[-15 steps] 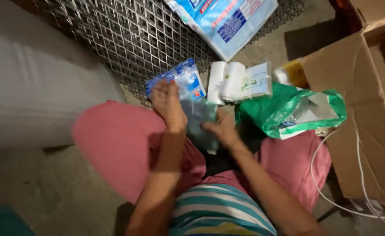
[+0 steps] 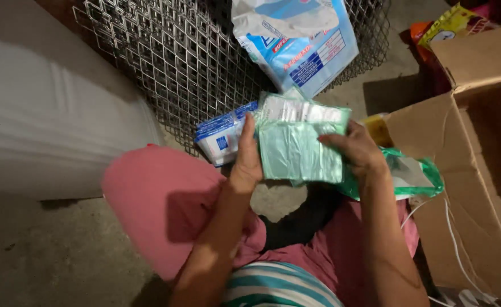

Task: Packing various plastic bags and household supplies into a cardboard box and organizing them on shelves.

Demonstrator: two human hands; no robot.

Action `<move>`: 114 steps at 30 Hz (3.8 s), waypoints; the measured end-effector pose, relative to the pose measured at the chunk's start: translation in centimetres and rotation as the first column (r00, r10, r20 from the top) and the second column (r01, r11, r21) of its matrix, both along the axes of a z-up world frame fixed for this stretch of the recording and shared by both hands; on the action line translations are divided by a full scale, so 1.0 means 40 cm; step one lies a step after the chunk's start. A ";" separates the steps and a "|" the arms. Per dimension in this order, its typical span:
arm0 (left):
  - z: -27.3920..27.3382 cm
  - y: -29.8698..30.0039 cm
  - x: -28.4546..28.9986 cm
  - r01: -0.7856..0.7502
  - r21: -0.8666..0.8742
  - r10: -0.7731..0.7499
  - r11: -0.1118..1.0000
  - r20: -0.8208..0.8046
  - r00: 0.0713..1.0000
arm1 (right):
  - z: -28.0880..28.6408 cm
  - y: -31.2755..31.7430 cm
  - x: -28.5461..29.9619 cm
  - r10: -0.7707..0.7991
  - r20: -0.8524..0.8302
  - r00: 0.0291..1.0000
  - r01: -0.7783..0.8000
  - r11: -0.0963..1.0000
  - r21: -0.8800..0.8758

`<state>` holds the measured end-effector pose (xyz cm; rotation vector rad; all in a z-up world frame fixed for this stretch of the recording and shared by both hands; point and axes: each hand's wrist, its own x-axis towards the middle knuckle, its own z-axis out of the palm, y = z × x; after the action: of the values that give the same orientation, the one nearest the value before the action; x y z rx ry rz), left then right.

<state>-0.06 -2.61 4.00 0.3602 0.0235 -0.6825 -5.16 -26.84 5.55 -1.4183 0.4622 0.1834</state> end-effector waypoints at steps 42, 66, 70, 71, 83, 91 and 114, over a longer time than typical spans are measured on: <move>0.035 -0.069 -0.205 -0.383 0.367 0.342 0.848 0.173 0.924 | -0.027 0.159 -0.128 -0.407 -0.050 0.912 0.378 0.787 0.487; 0.209 -0.390 -0.284 -0.174 0.554 -0.243 0.814 0.597 0.765 | 0.368 -0.108 -0.427 -0.559 0.238 0.794 0.607 0.752 -0.258; 0.250 -0.388 -0.296 -0.712 0.523 -0.566 0.468 0.796 0.213 | 0.397 -0.171 -0.504 -0.567 0.191 0.802 0.582 0.665 -0.468; 0.242 -0.388 -0.292 -0.807 0.470 -0.619 0.359 0.767 0.171 | 0.404 -0.178 -0.507 -0.567 0.167 0.807 0.564 0.654 -0.504; 0.180 -0.370 -0.260 -0.739 0.549 -0.631 0.391 0.744 0.219 | 0.323 -0.162 -0.430 -0.235 -0.132 0.963 0.053 0.644 -0.763; 0.134 -0.369 -0.285 -0.763 0.451 -0.620 0.464 0.780 0.084 | 0.127 -0.172 -0.313 -0.101 -0.024 0.995 0.032 0.516 -0.856; 0.209 -0.334 -0.271 -0.656 0.529 -0.462 0.538 0.836 0.295 | 0.066 -0.091 -0.285 -0.344 -0.030 0.938 0.331 0.921 -0.207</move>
<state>-10.89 -15.97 12.37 1.7732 -0.8689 -0.0900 -16.56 -30.47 8.18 -1.5059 0.7901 -0.0999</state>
